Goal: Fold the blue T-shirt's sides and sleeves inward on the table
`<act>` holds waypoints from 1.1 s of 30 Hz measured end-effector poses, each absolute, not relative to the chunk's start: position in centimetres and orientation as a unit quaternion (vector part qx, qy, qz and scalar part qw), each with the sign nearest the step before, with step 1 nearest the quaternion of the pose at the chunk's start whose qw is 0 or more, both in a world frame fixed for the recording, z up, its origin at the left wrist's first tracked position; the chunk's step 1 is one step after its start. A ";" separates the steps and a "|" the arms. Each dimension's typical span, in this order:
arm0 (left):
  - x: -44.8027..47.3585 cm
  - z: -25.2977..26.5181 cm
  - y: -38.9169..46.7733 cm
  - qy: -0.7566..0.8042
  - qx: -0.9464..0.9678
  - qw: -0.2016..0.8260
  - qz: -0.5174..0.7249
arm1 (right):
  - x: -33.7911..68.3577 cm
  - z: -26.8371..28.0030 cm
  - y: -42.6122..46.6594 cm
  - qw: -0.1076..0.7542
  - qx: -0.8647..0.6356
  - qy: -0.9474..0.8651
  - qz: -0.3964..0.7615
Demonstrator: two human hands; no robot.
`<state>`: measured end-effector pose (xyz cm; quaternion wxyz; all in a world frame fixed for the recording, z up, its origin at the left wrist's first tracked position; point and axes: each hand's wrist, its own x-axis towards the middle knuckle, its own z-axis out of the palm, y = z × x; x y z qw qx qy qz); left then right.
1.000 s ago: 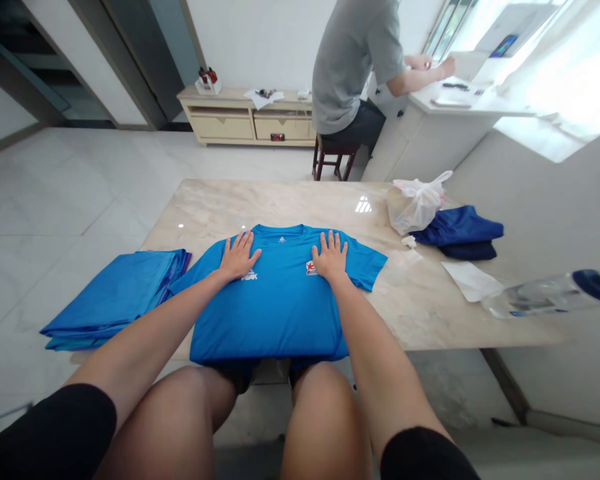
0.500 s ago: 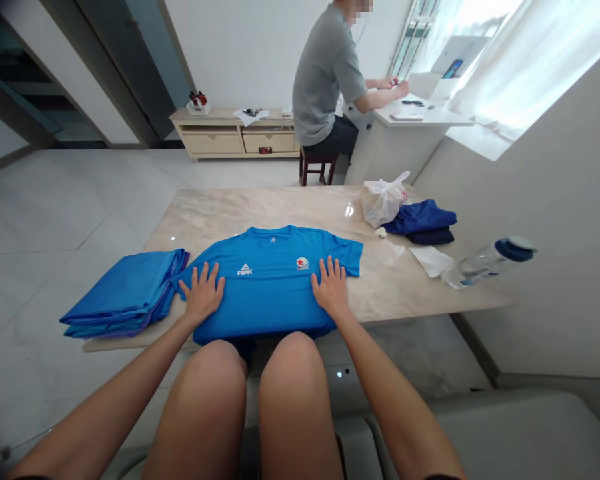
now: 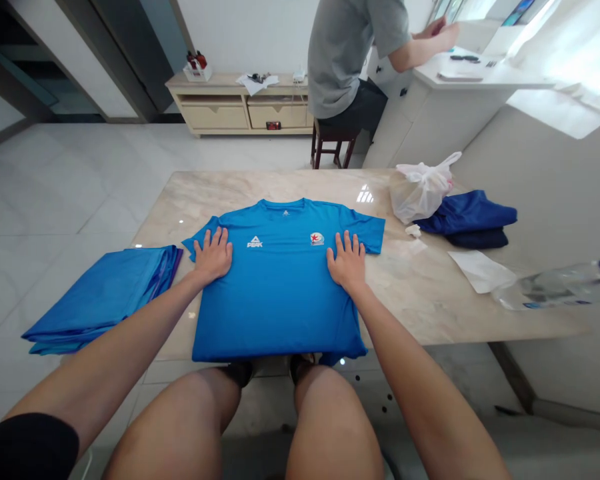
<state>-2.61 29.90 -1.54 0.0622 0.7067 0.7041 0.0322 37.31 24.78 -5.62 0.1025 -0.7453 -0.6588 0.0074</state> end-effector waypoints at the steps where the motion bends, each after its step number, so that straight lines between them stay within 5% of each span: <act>1: -2.6 -1.6 30.8 0.704 0.707 0.062 0.028 | 37.4 -5.7 25.7 0.104 -0.747 -0.657 0.006; 19: -2.4 -1.5 41.8 0.686 0.720 0.099 0.024 | 39.9 -6.8 35.6 0.098 -0.719 -0.688 0.018; 26: -1.4 0.6 26.7 0.601 0.792 0.051 0.093 | 36.5 -2.0 19.9 0.154 -0.653 -0.740 0.041; 30: -3.9 -1.1 15.4 0.575 0.806 0.095 0.104 | 36.6 -1.1 7.9 0.088 -0.497 -0.855 0.118; 33: -5.3 -1.2 11.3 0.594 0.791 0.102 0.103 | 38.8 0.3 3.2 0.062 -0.563 -0.820 0.083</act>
